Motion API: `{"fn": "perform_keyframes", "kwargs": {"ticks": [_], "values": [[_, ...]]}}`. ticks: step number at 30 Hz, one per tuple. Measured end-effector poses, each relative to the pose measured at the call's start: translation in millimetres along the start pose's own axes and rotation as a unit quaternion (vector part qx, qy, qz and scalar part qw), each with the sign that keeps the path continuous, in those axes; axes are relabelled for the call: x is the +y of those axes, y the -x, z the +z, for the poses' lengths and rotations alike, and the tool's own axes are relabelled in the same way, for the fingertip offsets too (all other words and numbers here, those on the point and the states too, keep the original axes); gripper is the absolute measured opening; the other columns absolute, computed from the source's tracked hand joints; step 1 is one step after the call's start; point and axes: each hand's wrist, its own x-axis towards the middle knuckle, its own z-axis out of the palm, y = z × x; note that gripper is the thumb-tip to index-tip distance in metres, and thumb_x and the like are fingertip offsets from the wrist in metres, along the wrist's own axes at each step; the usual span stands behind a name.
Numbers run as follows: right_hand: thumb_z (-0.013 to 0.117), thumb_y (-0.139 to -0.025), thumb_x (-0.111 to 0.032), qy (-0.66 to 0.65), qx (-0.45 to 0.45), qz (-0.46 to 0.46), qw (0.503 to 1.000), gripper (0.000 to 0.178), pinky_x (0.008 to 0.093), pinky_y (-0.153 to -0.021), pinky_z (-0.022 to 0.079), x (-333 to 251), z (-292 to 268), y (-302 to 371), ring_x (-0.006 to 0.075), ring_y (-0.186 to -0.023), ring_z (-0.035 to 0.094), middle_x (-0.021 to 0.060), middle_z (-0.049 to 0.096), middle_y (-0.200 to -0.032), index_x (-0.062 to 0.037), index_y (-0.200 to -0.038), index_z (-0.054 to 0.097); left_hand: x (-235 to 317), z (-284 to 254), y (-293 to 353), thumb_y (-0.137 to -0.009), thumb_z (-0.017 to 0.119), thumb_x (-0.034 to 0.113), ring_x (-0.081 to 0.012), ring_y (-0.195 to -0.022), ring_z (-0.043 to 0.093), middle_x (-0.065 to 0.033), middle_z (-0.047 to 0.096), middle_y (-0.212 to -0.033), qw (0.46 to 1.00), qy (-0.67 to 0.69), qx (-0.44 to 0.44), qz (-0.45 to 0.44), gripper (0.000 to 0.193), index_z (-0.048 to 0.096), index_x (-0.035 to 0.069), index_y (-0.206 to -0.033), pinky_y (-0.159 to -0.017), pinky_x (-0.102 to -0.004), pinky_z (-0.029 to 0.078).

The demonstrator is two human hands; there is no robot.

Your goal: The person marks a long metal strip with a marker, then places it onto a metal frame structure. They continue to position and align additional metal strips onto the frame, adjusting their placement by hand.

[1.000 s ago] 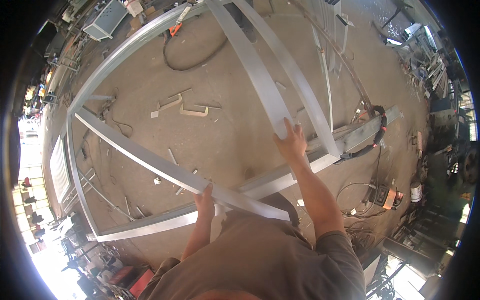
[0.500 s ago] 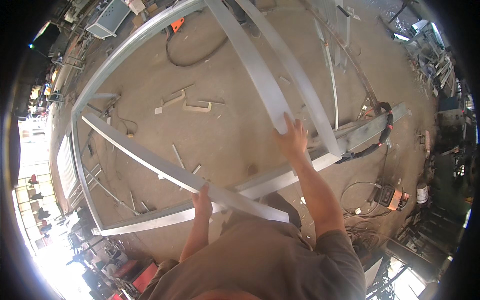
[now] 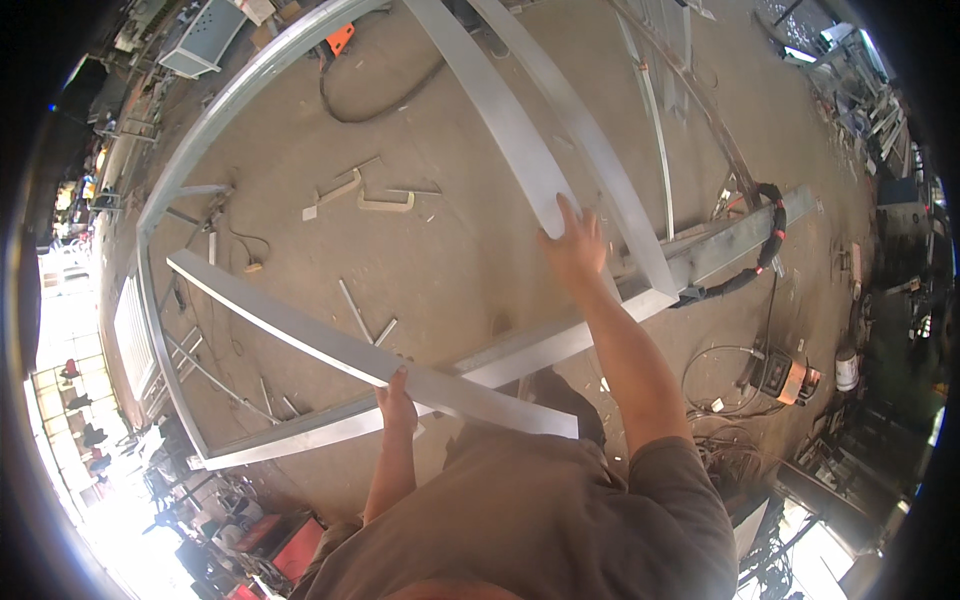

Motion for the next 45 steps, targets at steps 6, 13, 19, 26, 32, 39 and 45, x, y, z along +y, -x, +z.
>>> {"fn": "perform_keyframes", "kwargs": {"ticks": [6, 13, 19, 26, 32, 39, 45], "values": [[0.083, -0.083, -0.053, -0.055, -0.092, 0.021, 0.994, 0.089, 0.0523, -0.108, 0.051, 17.1, 11.4, -11.3, 0.0416, -0.134, 0.054, 0.0225, 0.052, -0.144, -0.0348, -0.16, 0.043, -21.7, -22.4, -11.5, -0.099, 0.065, 0.008, -0.0305, -0.124, 0.063, -0.0158, 0.064, -0.134, 0.997, -0.035, 0.051, -0.04, 0.054, 0.048, -0.001, -0.149, -0.111, -0.0466, 0.049], [0.078, -0.091, -0.049, -0.236, -0.161, -0.011, 0.958, 0.084, 0.0484, -0.107, 0.05, 69.2, 23.9, -56.1, 0.0356, -0.131, 0.059, 0.0243, 0.06, -0.143, -0.0185, -0.161, 0.044, -15.5, -16.3, -18.3, -0.098, 0.068, 0.013, -0.0315, -0.127, 0.062, -0.0168, 0.062, -0.136, 0.998, 0.02, -0.022, -0.06, 0.052, 0.05, 0.0, -0.145, -0.108, -0.0463, 0.05], [0.078, -0.091, -0.05, -0.298, -0.332, 0.12, 0.887, 0.087, 0.0469, -0.111, 0.047, 99.9, 16.2, -59.7, 0.0308, -0.136, 0.056, 0.019, 0.06, -0.148, -0.0139, -0.162, 0.043, -4.8, -4.9, -15.3, -0.096, 0.07, 0.01, -0.0309, -0.126, 0.062, -0.0161, 0.061, -0.135, 0.997, 0.023, -0.019, -0.068, 0.056, 0.048, 0.0, -0.146, -0.107, -0.0469, 0.051], [0.075, -0.098, -0.034, -0.38, -0.341, 0.139, 0.849, 0.082, 0.0486, -0.111, 0.046, 100.8, 22.8, -53.8, 0.0328, -0.138, 0.054, 0.0219, 0.057, -0.15, -0.0103, -0.166, 0.035, -0.8, 1.2, -14.0, -0.096, 0.069, 0.009, -0.0308, -0.125, 0.062, -0.0165, 0.061, -0.136, 0.998, 0.002, -0.006, -0.066, 0.056, 0.048, 0.0, -0.147, -0.107, -0.0466, 0.05], [0.076, -0.099, -0.033, -0.377, -0.341, 0.146, 0.849, 0.081, 0.0493, -0.108, 0.048, 105.1, 21.3, -57.9, 0.0336, -0.134, 0.057, 0.0241, 0.059, -0.147, -0.01, -0.165, 0.036, 2.7, 3.5, -13.2, -0.096, 0.068, 0.01, -0.0307, -0.127, 0.061, -0.0162, 0.061, -0.135, 0.998, 0.0, -0.016, -0.067, 0.053, 0.051, 0.0, -0.144, -0.107, -0.0472, 0.05], [0.076, -0.098, -0.032, -0.336, -0.343, 0.181, 0.858, 0.08, 0.0476, -0.105, 0.05, 92.7, -0.6, -59.4, 0.0325, -0.131, 0.059, 0.0228, 0.062, -0.145, -0.0108, -0.165, 0.037, -2.3, -4.7, -18.4, -0.096, 0.067, 0.008, -0.0312, -0.126, 0.061, -0.0171, 0.062, -0.134, 0.997, 0.016, -0.031, -0.065, 0.05, 0.052, -0.001, -0.143, -0.107, -0.0468, 0.05], [0.07, -0.098, -0.038, -0.33, -0.316, 0.132, 0.88, 0.078, 0.0463, -0.11, 0.047, 93.7, -1.7, -46.0, 0.0287, -0.137, 0.055, 0.0165, 0.058, -0.15, -0.007, -0.163, 0.04, 2.7, 0.4, -10.3, -0.096, 0.065, 0.005, -0.0313, -0.126, 0.06, -0.0185, 0.062, -0.133, 0.998, 0.038, -0.03, -0.049, 0.05, 0.051, -0.001, -0.144, -0.107, -0.0457, 0.05]]}}
